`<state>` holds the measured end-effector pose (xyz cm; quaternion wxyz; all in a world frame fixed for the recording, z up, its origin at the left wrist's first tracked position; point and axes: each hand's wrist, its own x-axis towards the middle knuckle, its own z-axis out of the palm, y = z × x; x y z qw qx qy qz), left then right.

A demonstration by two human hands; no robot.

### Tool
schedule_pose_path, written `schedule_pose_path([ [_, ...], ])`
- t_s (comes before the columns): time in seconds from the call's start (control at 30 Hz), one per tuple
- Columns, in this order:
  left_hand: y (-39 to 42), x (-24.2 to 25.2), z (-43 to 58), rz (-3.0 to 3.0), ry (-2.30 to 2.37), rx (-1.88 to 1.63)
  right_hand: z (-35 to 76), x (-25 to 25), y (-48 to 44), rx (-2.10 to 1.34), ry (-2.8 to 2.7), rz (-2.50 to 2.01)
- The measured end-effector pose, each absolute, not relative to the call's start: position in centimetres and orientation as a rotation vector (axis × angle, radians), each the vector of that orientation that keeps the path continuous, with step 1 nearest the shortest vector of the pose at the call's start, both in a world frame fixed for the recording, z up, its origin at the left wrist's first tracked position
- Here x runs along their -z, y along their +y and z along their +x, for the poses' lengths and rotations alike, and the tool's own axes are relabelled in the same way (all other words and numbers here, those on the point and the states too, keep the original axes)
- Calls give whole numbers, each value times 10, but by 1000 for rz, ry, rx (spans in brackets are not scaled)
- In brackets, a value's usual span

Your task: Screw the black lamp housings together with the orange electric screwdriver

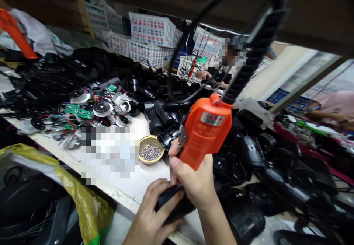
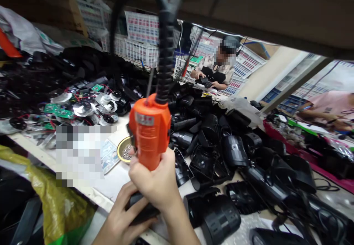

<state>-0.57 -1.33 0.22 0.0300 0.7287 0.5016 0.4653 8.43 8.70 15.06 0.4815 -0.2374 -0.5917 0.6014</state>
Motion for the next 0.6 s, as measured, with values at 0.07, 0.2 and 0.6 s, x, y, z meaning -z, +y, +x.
schedule_pose_path([
  [0.07,-14,-4,-6,2230,1550,-1429,80,-156,86,-1457,-1511,-596],
  [0.2,-14,-6,-8,2233,1539,-1433,80,-156,92,-1471,-1534,-597],
  [0.6,-14,-13,-10,2295,1436,-1424,91,-143,96,-1489,-1449,-570],
])
